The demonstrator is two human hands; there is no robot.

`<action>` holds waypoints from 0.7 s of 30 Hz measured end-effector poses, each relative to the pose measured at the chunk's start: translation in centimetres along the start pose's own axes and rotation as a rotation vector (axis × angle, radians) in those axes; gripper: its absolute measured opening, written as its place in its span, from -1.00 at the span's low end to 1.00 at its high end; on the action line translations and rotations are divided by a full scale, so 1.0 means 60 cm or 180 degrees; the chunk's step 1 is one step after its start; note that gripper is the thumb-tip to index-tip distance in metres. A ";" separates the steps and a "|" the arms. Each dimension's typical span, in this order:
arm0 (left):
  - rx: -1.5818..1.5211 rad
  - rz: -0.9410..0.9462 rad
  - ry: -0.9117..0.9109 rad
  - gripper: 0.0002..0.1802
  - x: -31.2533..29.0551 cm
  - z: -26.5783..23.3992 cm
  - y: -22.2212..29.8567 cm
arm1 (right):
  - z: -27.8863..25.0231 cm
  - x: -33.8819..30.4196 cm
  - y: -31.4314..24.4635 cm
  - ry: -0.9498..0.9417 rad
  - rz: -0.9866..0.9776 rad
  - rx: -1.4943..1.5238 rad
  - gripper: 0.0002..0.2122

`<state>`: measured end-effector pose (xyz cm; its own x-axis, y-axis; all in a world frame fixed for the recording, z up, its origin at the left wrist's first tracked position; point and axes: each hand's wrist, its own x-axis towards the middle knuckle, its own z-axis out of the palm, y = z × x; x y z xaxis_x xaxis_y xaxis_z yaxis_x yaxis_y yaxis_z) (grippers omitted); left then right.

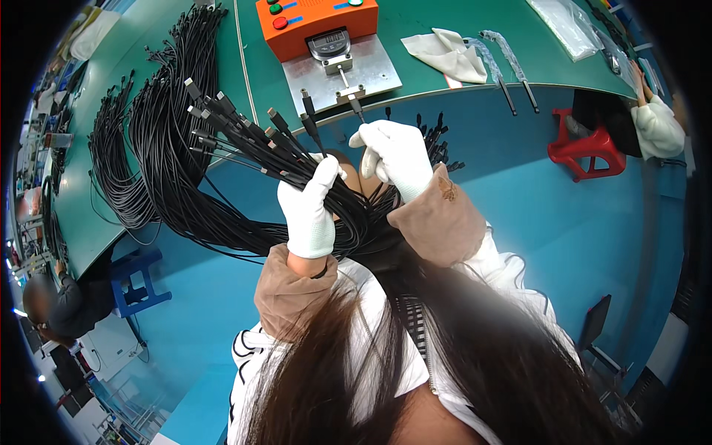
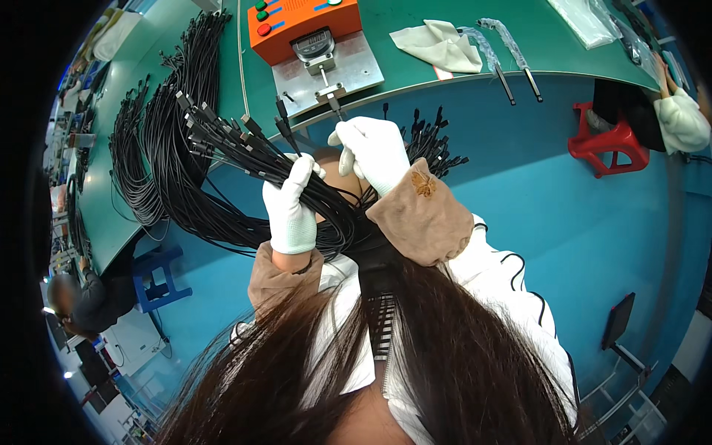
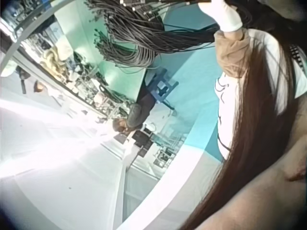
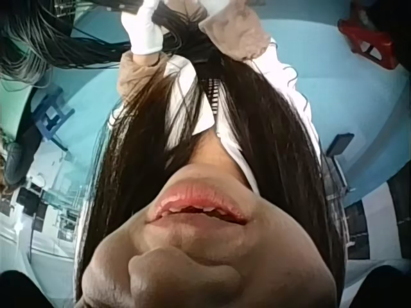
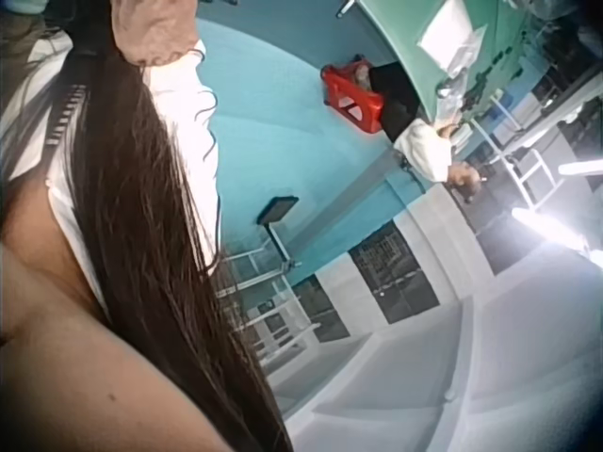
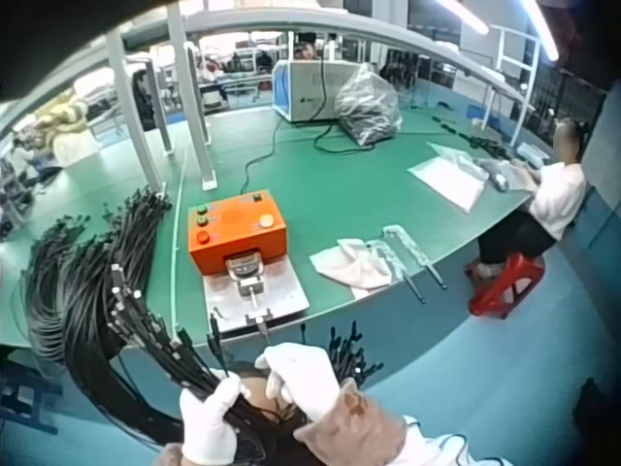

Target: Bundle black cables together and process them using a desktop machine.

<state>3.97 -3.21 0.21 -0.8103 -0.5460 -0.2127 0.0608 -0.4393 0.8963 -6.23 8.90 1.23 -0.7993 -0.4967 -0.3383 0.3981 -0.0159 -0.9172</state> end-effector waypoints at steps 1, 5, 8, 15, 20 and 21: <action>-0.0014 -0.0020 -0.0083 -0.81 0.000 0.009 -0.001 | -0.006 -0.006 -0.008 0.0105 -0.0048 -0.0086 -0.76; 0.0019 -0.0081 -0.0161 -0.81 -0.001 0.026 0.000 | -0.019 -0.013 -0.011 0.0282 -0.0127 -0.0256 -0.77; -0.0027 -0.0132 -0.0108 -0.81 0.002 0.021 -0.001 | -0.009 -0.005 0.001 0.0269 -0.0194 -0.0318 -0.77; -0.0040 -0.0083 -0.0137 -0.82 -0.001 0.024 0.010 | -0.005 -0.001 -0.001 0.0375 -0.0327 -0.0168 -0.78; 0.0037 -0.0123 -0.0143 -0.84 0.001 0.023 0.010 | 0.000 0.010 0.013 0.0235 -0.0475 -0.0063 -0.78; 0.0021 -0.0095 -0.0157 -0.84 -0.001 0.026 0.013 | 0.002 0.009 0.011 0.0223 -0.0482 -0.0030 -0.78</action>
<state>3.14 -2.38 1.52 -0.8394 -0.4969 -0.2202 0.0323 -0.4502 0.8924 -6.34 8.54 0.46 -0.8794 -0.4275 -0.2097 0.2668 -0.0776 -0.9606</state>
